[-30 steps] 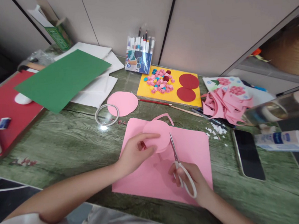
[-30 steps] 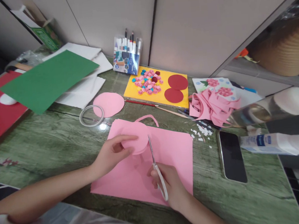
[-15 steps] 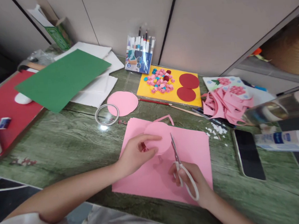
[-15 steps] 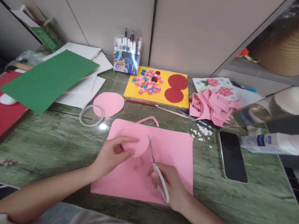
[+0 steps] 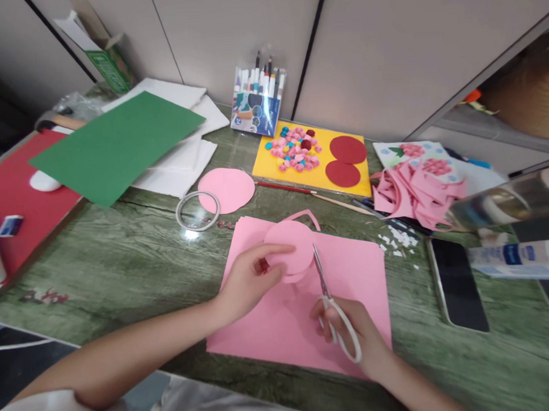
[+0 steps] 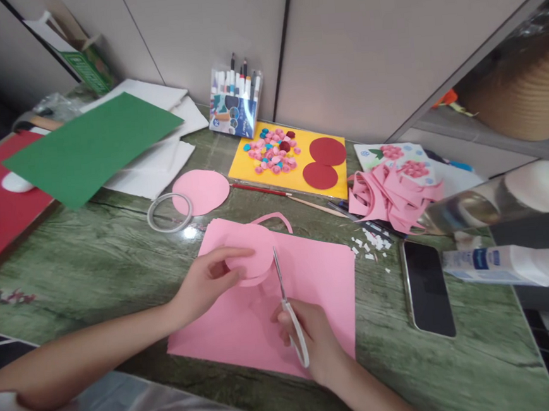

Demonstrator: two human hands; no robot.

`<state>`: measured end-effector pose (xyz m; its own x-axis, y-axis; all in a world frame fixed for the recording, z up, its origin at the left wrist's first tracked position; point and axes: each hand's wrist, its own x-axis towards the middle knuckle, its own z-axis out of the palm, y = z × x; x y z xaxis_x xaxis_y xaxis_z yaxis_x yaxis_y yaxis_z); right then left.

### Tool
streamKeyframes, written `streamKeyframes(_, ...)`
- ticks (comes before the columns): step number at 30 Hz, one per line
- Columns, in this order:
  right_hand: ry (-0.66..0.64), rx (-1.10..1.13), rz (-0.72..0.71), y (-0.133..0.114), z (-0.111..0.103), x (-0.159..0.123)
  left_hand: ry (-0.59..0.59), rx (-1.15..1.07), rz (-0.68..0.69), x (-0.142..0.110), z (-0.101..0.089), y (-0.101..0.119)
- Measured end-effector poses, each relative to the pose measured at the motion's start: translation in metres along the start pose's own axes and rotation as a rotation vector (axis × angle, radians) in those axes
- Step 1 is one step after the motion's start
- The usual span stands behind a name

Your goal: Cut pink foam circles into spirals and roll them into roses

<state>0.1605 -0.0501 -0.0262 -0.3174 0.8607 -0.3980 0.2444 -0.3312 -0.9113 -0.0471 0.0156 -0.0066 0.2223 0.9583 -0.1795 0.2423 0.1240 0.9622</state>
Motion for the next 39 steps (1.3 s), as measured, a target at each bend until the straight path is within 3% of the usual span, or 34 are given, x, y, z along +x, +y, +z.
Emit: streamKeyframes(39,-0.017,0.024,-0.009,-0.001,-0.001,-0.002,0.006,-0.020,-0.016,0.000,0.002,0.004)
